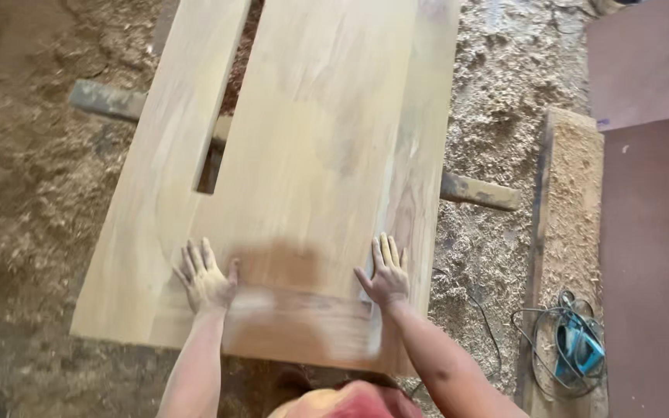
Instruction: The person uses an angle grinder with a sanding disc to smooth a large wooden board. They move the tool across the surface, pause to wipe the board with their hands, and continue sanding different sections.
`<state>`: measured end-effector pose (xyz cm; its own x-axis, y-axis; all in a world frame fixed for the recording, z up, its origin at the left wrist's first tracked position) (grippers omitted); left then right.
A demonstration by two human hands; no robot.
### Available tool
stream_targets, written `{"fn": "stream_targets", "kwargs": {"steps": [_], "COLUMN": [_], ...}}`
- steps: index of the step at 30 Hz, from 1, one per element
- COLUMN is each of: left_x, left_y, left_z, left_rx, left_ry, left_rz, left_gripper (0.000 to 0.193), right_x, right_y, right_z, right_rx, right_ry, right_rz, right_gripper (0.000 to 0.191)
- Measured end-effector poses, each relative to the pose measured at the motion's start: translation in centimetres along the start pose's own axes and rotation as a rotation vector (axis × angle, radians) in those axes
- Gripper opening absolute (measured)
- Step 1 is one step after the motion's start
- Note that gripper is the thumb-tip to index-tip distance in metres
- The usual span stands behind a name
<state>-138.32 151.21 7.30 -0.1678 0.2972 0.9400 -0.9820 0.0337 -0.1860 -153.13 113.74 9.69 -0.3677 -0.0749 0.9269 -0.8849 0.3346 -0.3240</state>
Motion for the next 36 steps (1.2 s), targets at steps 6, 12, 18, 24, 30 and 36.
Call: {"fn": "stream_targets", "kwargs": {"steps": [6, 12, 18, 24, 30, 36], "left_x": [-1.1, -2.1, -2.6, -2.7, -2.4, -2.5], "left_y": [-1.9, -1.0, -0.5, -0.5, -0.7, -0.8], "left_z": [-0.2, 0.2, -0.1, -0.2, -0.3, -0.4], "left_rx": [-0.004, 0.023, 0.007, 0.002, -0.007, 0.005], "left_ry": [0.008, -0.081, -0.066, -0.057, -0.051, -0.043], "left_rz": [0.016, -0.041, 0.032, 0.054, 0.076, 0.077], "left_gripper": [0.100, 0.099, 0.095, 0.095, 0.093, 0.093], "right_x": [-0.3, -1.2, -1.4, -1.3, -1.2, -1.2], "right_y": [-0.3, 0.0, 0.7, 0.6, 0.3, 0.3], "right_z": [0.3, 1.3, 1.9, 1.7, 1.5, 1.3], "right_rx": [0.020, -0.004, -0.016, 0.005, -0.018, -0.004], "right_ry": [0.075, 0.033, 0.014, 0.074, 0.070, 0.060], "right_rz": [-0.052, -0.037, 0.004, -0.008, -0.013, 0.004], "right_gripper": [0.090, 0.090, 0.088, 0.088, 0.089, 0.088]}}
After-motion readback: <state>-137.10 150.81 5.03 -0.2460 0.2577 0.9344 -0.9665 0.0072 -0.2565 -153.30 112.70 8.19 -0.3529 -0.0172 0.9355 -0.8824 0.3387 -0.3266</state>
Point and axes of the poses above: each hand's wrist, its own y-axis away from the middle knuckle, its own x-axis out of the back of the hand, z = x × y, the point moved 3 cm from there along -y, towards the middle knuckle, and after that the axes turned 15 degrees about z, right-handed, at the moved point
